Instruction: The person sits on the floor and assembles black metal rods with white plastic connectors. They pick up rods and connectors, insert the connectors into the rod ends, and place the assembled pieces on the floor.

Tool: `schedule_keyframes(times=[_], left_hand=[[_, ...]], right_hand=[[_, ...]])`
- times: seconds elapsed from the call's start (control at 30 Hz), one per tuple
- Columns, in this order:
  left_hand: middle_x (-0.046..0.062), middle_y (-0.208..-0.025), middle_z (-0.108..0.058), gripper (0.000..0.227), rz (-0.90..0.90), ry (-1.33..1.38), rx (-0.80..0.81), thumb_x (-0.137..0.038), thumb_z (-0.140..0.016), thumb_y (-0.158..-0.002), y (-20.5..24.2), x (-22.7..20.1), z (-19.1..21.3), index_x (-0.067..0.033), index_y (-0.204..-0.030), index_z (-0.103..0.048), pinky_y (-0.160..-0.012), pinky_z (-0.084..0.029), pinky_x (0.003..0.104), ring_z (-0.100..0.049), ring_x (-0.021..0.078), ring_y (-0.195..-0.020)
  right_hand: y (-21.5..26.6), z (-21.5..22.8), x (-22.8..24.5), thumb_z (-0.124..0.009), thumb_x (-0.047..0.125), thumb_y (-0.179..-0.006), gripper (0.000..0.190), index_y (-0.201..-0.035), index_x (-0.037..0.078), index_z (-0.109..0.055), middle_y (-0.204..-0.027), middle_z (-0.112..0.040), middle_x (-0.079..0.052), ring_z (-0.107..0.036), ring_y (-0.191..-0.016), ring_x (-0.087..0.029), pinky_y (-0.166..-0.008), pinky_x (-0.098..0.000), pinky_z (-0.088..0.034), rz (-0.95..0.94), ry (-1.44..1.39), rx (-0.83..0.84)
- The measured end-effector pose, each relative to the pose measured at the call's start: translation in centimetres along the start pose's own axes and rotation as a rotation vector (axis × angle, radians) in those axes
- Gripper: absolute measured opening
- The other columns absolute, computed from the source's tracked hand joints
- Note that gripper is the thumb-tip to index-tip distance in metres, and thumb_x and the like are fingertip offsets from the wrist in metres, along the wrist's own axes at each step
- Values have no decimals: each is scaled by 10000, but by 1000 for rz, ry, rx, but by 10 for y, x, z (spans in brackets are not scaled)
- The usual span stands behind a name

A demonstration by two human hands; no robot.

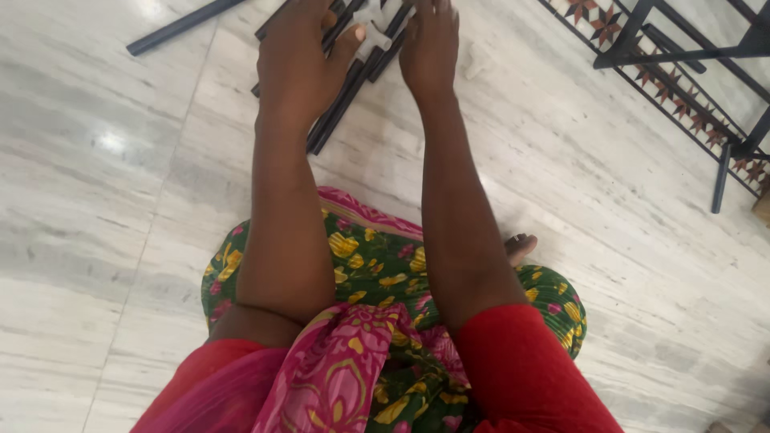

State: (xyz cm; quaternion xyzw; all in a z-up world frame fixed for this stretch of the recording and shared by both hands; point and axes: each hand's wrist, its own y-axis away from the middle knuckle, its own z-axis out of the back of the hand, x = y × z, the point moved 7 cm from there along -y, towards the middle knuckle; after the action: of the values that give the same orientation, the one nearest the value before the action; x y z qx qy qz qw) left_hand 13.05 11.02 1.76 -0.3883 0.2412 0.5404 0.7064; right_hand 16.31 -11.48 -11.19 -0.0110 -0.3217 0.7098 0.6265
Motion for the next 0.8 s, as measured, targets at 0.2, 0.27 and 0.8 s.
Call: schedule_keyframes(times=[0.2,0.27,0.8], left_hand=[[113,-1043,-707,437,-10,-24,49,-249,-814,-1012,1,-4,4,-156,-1399,-634,-805,-546,448,-698,307,-964],[108,-1040,-711,450,18,-13,62,-260,-820,-1005,-2,-3,2,-158,-1400,-631,-797,-548,441,-699,300,-944],[106,-1008,-715,461,-1,-44,114,-245,-813,-991,-2,-11,-4,-170,-1409,-633,-764,-541,444,-689,295,-902]], right_hand=[[-31,-53,-67,-593,-46,-925,179,-1070,38,-658,-1056,-670,-192,-612,-1033,-397,-791,-529,-504,-124,253,280],[-36,-44,-76,-571,-60,-1005,159,-1100,33,-657,-1057,-686,-171,-617,-1026,-392,-783,-552,-498,-92,202,213],[-25,-31,-77,-533,-36,-887,263,-1136,-39,-617,-1069,-651,-254,-611,-996,-432,-849,-549,-506,-185,-25,195]])
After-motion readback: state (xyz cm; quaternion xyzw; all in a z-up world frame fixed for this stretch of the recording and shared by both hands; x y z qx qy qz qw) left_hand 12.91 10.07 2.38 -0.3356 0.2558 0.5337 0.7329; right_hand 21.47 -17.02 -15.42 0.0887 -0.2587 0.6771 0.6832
